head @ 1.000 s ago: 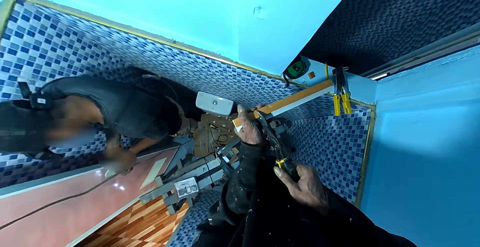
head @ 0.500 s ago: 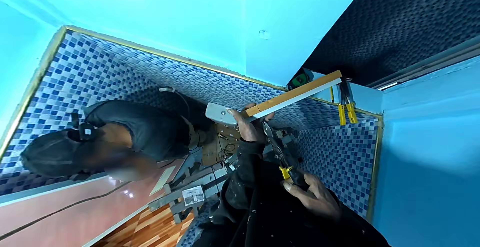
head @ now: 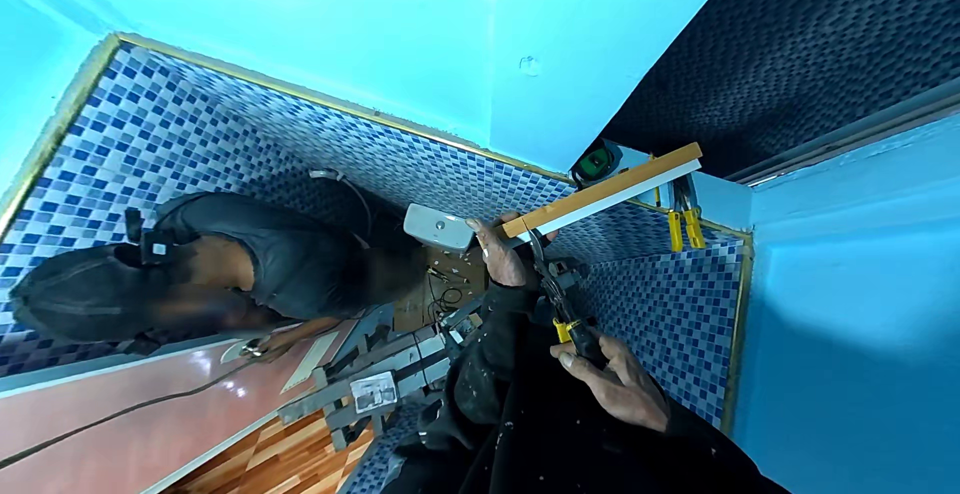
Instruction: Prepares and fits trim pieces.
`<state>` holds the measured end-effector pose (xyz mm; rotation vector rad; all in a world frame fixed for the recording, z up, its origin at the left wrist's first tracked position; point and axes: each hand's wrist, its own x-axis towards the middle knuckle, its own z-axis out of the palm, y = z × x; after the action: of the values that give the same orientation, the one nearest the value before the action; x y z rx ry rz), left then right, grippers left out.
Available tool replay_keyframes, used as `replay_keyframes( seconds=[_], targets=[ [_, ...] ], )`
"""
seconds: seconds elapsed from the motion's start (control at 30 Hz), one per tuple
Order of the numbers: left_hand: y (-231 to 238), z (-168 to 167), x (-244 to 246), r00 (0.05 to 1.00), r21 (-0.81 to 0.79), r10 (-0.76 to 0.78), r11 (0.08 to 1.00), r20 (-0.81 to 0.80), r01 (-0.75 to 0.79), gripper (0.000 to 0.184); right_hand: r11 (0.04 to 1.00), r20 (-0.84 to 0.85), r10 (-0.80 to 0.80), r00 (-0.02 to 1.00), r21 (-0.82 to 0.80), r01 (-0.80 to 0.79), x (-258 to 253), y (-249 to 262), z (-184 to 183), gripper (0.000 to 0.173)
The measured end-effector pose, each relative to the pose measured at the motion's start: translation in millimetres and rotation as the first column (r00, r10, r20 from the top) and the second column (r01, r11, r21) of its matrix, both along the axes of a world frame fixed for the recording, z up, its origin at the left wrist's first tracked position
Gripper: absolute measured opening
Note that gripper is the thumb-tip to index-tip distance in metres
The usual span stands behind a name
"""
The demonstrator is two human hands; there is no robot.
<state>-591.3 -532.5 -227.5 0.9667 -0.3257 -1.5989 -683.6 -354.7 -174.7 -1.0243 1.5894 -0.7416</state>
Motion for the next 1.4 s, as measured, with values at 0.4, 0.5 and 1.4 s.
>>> replay_keyframes(
  seconds=[0.4, 0.5, 1.4],
  targets=[
    [4.1, 1.0, -0.2, 1.0, 0.013, -0.006, 1.0, 0.012, 0.006, 0.082, 1.0, -0.021, 0.01, 1.0, -0.016, -0.01, 1.2, 3.5, 2.0, 0.027],
    [4.7, 0.4, -0.7, 1.0, 0.017, 0.001, 1.0, 0.016, -0.001, 0.082, 0.999, -0.02, 0.008, 1.0, -0.037, -0.009, 1.5, 5.0, 1.6, 0.027],
    [5.6, 1.5, -5.0, 1.0, -0.051, 0.017, 0.999, 0.007, -0.016, 0.077, 1.0, -0.025, 0.003, 1.0, -0.012, -0.003, -0.3, 3.6, 3.6, 0.028]
  ],
)
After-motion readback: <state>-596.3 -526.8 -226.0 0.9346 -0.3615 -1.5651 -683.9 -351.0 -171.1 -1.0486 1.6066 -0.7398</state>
